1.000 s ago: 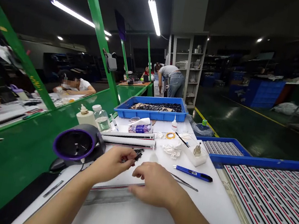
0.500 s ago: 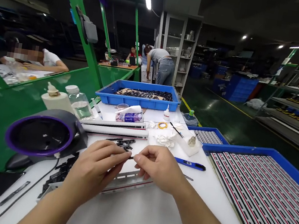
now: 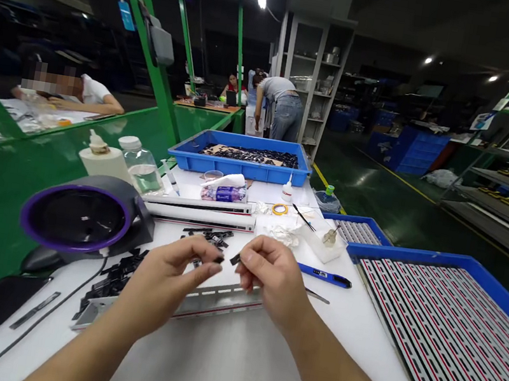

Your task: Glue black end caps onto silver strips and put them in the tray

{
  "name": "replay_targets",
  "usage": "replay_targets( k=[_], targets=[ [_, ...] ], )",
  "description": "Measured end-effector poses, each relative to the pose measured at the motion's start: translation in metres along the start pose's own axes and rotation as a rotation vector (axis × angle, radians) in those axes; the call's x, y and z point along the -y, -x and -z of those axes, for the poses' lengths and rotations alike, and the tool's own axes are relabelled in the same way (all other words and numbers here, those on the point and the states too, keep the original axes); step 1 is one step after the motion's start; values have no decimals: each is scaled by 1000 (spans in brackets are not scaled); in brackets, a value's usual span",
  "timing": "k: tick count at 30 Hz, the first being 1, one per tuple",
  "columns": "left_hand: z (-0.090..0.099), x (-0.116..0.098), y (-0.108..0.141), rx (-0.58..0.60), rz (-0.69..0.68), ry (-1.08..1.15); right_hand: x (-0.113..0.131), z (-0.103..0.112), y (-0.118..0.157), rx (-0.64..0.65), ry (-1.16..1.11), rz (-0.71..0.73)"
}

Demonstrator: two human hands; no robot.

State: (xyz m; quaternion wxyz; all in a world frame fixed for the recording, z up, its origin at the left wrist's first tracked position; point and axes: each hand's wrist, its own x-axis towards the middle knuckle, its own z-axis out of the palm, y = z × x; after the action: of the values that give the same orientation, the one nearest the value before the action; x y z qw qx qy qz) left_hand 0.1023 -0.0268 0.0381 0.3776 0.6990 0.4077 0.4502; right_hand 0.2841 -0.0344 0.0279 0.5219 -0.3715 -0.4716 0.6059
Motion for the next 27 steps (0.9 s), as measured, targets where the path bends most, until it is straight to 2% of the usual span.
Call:
replay_targets(
  k=[1,2,3,6,8,10,12,14,17,21,24,27],
  targets=[
    [0,2,-2,-22,72,52,0,-2,1,-64,80,102],
    [0,4,-3,-35,134,116,0,-3,1,-79,130,134],
    [0,5,-5,-44,177,188,0,-5,1,-54,133,96],
    [0,10,-7,-88,225,388,-4,-8,-2,54,-47,-192],
    [0,11,-7,-119,241,471,-7,-11,-4,54,-154,-290],
    [-1,11,-7,-135,256,471,-10,-12,-4,23,-185,-262],
    [-3,10,-7,-157,259,413,-12,-14,-2,-8,-137,-166],
    [-4,8,-8,-182,254,345,-15,-14,0,0,-48,-72],
    [-3,7,-9,-189,250,302,-17,-14,1,32,37,-20],
    [3,13,-10,-35,277,413,-8,-10,0,19,-37,-79],
    [7,17,-9,103,307,563,0,-2,-1,178,-132,-200],
    [8,13,-5,290,330,688,1,5,0,404,-181,-328]
  ],
)
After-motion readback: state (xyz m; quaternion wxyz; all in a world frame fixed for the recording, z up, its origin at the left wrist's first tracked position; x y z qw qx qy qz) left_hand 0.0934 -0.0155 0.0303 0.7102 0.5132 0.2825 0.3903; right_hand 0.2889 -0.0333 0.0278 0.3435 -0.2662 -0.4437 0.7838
